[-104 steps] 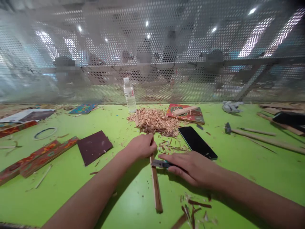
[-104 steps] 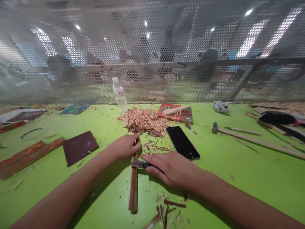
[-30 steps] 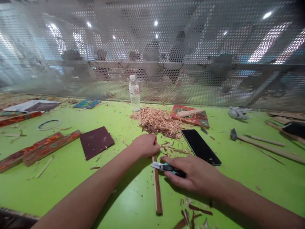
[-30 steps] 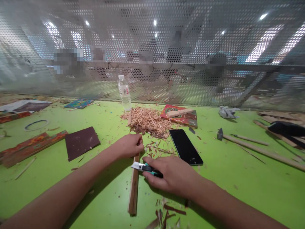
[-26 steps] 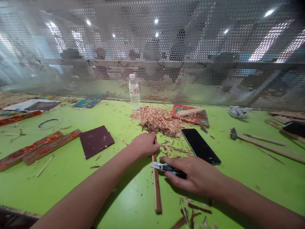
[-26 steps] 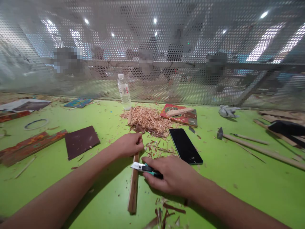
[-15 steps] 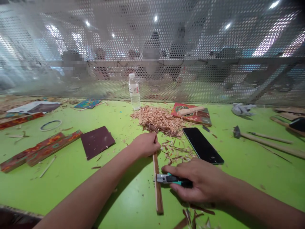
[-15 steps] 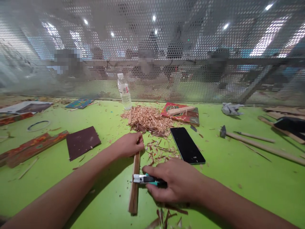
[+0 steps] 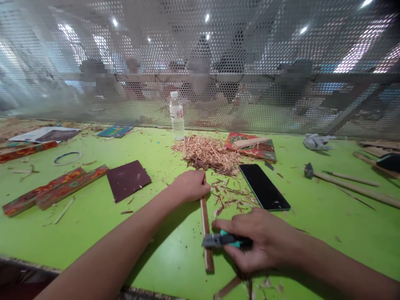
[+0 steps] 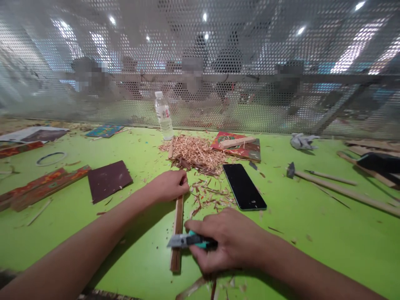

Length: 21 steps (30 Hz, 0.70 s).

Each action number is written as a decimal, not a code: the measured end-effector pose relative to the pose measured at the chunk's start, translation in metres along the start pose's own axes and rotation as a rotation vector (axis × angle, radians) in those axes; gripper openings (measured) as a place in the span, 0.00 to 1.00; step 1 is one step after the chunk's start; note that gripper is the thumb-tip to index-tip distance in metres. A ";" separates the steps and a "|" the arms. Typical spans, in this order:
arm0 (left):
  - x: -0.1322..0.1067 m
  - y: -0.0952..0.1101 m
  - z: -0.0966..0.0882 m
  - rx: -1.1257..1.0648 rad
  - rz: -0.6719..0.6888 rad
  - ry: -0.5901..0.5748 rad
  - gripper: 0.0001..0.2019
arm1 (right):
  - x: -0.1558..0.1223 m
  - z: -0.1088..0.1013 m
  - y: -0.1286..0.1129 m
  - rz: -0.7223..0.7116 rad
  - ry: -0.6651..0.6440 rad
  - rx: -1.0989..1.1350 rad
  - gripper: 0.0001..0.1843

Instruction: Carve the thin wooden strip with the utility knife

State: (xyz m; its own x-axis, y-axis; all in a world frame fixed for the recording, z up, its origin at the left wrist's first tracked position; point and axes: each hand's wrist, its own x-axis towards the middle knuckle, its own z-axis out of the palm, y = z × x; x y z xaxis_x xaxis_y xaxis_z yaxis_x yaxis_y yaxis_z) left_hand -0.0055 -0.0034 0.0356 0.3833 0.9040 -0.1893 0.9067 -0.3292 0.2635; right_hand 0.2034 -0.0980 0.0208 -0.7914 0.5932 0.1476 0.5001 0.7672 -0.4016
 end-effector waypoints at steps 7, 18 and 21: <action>-0.001 0.002 -0.002 0.012 -0.003 -0.003 0.08 | 0.003 0.003 0.002 0.060 0.003 -0.042 0.14; -0.003 0.001 -0.004 0.024 0.006 -0.017 0.08 | -0.008 0.008 -0.023 0.030 -0.083 -0.029 0.17; -0.002 0.002 -0.002 0.029 0.002 -0.012 0.08 | -0.006 0.007 -0.016 0.080 -0.014 -0.023 0.16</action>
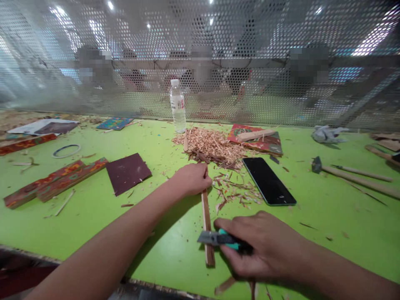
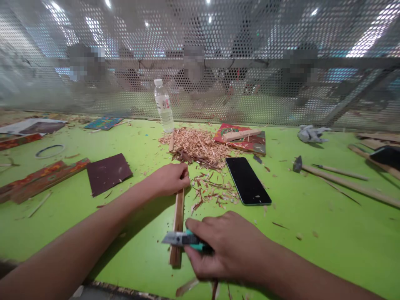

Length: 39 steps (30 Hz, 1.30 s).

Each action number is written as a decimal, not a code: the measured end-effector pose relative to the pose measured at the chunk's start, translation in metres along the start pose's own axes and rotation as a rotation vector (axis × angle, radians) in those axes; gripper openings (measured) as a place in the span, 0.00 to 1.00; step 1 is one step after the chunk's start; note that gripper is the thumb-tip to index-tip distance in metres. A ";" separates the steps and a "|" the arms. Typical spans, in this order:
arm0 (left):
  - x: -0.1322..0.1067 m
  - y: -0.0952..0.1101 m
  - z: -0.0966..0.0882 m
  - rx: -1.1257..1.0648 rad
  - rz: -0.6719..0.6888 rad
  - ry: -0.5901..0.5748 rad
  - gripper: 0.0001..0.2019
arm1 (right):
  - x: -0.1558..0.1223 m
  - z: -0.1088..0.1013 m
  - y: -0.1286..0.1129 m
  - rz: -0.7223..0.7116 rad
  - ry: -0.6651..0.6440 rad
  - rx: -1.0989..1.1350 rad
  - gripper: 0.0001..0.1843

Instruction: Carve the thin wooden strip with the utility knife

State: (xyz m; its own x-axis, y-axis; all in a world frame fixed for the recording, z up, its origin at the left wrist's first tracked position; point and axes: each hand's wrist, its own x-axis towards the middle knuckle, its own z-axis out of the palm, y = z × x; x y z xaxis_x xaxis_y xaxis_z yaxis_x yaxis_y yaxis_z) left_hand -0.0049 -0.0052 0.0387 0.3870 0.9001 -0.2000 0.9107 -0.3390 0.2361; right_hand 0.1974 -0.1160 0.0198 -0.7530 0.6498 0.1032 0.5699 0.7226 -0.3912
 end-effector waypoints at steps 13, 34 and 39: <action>0.002 0.002 0.001 -0.008 -0.012 0.001 0.07 | 0.006 -0.009 0.000 0.090 -0.134 -0.091 0.07; 0.000 0.003 -0.002 -0.010 -0.017 -0.007 0.08 | 0.005 -0.007 -0.007 0.080 -0.160 -0.108 0.10; 0.000 0.003 -0.002 -0.017 -0.025 -0.012 0.09 | 0.006 -0.011 -0.013 0.093 -0.255 -0.140 0.12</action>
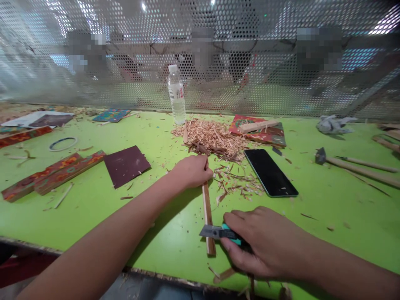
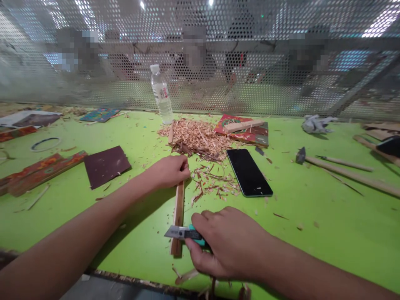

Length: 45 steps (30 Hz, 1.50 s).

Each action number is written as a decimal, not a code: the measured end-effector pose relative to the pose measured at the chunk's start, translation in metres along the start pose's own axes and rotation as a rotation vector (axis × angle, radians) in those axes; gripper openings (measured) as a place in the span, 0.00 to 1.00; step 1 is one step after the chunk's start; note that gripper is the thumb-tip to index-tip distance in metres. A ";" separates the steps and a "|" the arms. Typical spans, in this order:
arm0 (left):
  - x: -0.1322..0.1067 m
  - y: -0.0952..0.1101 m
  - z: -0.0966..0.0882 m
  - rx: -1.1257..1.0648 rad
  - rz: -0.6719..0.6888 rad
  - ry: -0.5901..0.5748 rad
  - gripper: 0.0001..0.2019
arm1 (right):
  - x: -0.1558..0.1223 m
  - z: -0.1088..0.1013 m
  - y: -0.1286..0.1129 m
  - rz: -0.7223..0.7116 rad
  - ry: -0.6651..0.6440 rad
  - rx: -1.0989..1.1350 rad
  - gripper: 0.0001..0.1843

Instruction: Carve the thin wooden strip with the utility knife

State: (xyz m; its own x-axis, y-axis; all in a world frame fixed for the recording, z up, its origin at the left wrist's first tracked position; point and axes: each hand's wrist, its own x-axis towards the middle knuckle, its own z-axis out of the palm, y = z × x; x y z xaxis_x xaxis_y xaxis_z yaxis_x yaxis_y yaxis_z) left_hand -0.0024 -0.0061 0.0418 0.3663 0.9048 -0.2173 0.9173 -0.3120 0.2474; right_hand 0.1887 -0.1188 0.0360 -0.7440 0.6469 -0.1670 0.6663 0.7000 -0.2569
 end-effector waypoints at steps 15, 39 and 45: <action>-0.003 -0.002 -0.001 -0.005 0.003 -0.014 0.08 | -0.005 0.007 0.004 -0.173 -0.141 0.008 0.13; -0.002 -0.001 -0.002 -0.010 -0.006 -0.008 0.07 | 0.001 -0.003 0.008 -0.075 -0.004 0.054 0.11; -0.001 -0.002 -0.002 -0.015 -0.008 -0.020 0.07 | -0.001 0.001 0.011 -0.176 -0.056 0.028 0.12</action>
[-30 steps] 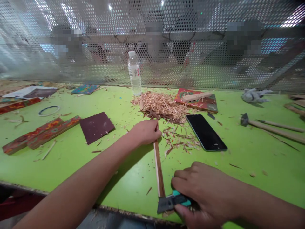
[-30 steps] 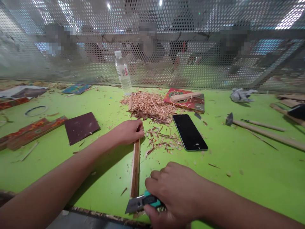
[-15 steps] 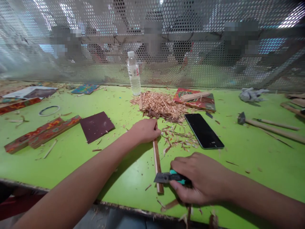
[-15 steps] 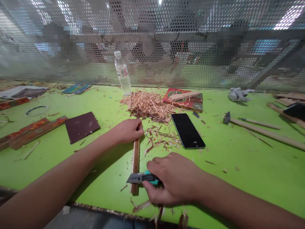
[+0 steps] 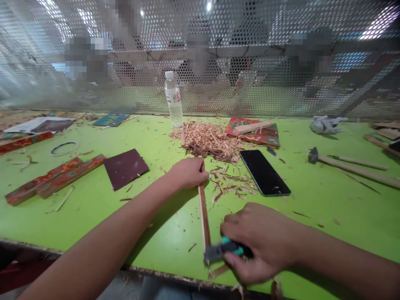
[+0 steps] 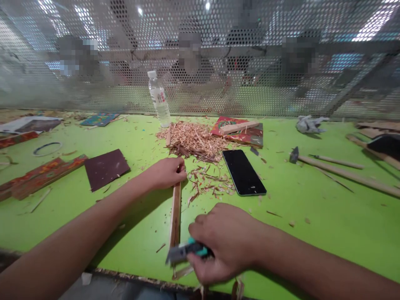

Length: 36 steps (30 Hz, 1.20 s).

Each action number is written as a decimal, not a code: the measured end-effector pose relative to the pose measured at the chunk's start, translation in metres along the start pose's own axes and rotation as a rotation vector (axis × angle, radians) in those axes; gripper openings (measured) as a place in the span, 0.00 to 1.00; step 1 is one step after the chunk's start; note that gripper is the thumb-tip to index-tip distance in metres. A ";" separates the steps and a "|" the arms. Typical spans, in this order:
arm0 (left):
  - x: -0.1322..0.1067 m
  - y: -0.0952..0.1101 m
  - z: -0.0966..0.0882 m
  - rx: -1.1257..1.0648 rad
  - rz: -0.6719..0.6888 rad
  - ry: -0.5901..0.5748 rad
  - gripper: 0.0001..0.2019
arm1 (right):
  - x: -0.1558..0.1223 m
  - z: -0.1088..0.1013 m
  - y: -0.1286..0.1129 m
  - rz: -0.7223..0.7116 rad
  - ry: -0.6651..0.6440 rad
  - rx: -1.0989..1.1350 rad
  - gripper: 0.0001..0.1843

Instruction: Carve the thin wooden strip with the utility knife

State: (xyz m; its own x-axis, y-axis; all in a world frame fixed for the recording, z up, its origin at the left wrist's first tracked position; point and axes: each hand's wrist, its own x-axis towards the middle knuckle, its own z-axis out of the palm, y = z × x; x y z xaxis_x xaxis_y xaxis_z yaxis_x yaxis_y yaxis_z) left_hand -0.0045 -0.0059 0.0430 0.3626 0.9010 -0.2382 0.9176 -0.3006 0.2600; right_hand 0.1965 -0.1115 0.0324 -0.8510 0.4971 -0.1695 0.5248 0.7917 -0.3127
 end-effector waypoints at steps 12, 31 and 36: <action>-0.002 0.000 0.001 -0.003 0.013 0.015 0.08 | 0.001 0.004 0.002 0.087 0.166 -0.026 0.12; -0.002 -0.003 0.000 -0.038 0.007 -0.005 0.05 | 0.000 0.004 0.004 -0.026 -0.012 0.014 0.14; -0.001 -0.004 0.001 -0.037 0.012 0.011 0.06 | -0.001 0.006 0.002 -0.015 -0.007 0.006 0.14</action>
State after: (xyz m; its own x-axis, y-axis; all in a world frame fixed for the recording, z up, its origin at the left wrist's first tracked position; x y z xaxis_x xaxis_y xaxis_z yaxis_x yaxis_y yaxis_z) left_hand -0.0083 -0.0063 0.0412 0.3712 0.9011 -0.2243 0.9066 -0.2995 0.2971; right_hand 0.1983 -0.1123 0.0260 -0.8589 0.4827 -0.1709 0.5117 0.7970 -0.3209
